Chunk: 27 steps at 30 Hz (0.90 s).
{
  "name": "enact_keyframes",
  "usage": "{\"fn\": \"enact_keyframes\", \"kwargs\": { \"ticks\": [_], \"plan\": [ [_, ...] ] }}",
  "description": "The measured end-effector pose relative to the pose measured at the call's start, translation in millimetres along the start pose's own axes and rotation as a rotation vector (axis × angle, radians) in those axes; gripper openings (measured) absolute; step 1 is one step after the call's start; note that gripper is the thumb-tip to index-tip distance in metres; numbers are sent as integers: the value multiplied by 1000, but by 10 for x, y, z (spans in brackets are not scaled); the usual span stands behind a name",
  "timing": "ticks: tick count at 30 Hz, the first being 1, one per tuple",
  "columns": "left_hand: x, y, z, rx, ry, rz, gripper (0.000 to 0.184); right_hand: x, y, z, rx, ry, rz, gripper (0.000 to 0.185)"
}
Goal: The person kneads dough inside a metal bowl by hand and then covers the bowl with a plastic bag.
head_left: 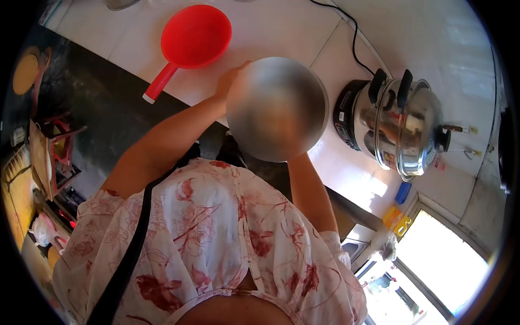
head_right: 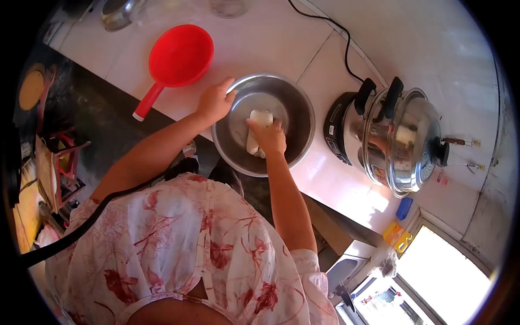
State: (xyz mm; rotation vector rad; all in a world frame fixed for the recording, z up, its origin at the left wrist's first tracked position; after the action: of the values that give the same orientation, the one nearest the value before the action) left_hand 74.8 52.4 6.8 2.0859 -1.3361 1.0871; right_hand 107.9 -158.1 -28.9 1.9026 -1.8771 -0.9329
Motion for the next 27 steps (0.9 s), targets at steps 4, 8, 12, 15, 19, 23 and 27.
{"fn": "enact_keyframes", "kwargs": {
  "ticks": [4, 8, 12, 15, 19, 23, 27],
  "plan": [
    [25, -2, 9, -10, -14, 9, 26, 57, -62, 74, 105, -92, 31, 97],
    [60, 16, -23, -40, 46, 29, 26, -485, -59, -118, 535, 38, -343, 56],
    [58, 34, -29, -26, 53, 36, 26, -875, -58, 172, 440, 325, -752, 21],
    [56, 36, -37, 31, 60, 63, 25, -840, 25, 22, 545, 206, -824, 18],
    [20, 40, -2, -30, 66, 7, 23, -760, -147, 114, 394, -114, -866, 16],
    [68, 27, -52, -15, 99, 18, 24, -1001, -50, -7, 583, 185, -899, 17],
    [50, 46, 0, -73, 101, -35, 25, -1051, -133, -14, 579, 194, -893, 19]
  ]
}}
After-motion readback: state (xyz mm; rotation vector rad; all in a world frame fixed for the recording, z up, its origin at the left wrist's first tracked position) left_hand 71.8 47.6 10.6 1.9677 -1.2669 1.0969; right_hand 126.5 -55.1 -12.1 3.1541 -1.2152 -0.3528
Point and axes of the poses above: each hand's wrist, its own y-axis away from the middle knuckle, its own z-axis out of the palm, x = y × z, the point moved 9 cm from there along -y, towards the middle knuckle, and after that the axes turned 3 degrees about y, right-handed, at the moved point
